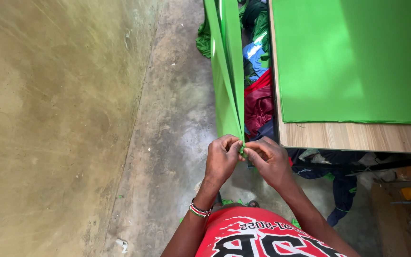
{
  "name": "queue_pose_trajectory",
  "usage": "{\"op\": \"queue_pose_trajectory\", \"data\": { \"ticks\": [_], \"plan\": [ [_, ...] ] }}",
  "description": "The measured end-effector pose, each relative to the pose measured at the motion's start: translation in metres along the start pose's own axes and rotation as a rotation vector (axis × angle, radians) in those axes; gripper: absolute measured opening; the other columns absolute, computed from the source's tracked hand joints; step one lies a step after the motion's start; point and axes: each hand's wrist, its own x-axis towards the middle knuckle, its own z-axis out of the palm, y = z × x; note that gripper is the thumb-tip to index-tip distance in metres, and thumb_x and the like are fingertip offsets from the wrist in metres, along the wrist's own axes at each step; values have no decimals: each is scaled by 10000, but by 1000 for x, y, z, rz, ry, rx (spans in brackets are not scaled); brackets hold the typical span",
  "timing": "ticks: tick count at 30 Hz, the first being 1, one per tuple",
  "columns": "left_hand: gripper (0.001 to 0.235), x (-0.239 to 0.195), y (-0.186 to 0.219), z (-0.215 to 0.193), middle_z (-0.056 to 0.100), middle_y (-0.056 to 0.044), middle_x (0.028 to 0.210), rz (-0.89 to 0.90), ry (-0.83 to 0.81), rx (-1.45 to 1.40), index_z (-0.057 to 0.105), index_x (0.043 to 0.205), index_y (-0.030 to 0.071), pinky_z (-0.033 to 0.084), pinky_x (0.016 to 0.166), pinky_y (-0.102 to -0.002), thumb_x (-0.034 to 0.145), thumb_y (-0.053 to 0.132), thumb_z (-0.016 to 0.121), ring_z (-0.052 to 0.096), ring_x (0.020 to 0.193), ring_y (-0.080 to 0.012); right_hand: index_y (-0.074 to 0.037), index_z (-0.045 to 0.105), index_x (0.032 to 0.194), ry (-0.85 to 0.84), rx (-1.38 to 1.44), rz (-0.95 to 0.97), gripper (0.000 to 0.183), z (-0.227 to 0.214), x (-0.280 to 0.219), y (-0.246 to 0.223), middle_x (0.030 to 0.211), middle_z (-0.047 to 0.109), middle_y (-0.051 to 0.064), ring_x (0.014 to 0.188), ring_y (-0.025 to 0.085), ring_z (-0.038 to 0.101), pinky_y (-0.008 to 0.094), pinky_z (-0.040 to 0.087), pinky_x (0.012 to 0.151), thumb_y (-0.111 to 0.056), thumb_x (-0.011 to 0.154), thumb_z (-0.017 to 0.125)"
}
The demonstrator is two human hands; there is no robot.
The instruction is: Aligning a large piece of green fabric on a cutting table and cutting it with scissors
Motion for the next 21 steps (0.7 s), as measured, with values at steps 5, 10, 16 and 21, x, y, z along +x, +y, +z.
{"op": "queue_pose_trajectory", "data": {
  "ticks": [5,10,16,21],
  "plan": [
    [126,-2,6,-5,683,-123,582,21,-22,28,746,910,-8,575,615,-268,973,11,639,742,598,-173,-54,787,977,14,-82,-27,85,2,-1,-4,740,684,74,649,182,709,279,584,561,-88,900,797],
    [149,-11,19,-7,688,-150,593,20,2,6,734,877,-20,573,602,-279,972,-9,620,727,565,-188,-86,789,961,70,-177,-84,93,12,-7,0,735,679,59,638,190,676,290,559,551,-149,899,819],
    [169,-17,8,-8,670,-140,566,50,32,99,728,852,-8,579,588,-293,978,-5,615,741,547,-226,-47,777,1029,45,-111,-88,89,15,-9,-12,783,693,114,684,252,739,329,611,572,-64,946,749],
    [165,-23,-1,-5,668,-139,593,43,41,42,736,897,-43,582,604,-308,973,-28,591,729,550,-207,-16,756,1059,-5,-81,-56,107,12,-10,-12,792,685,135,710,296,744,365,634,574,-7,958,721]
  ]
}}
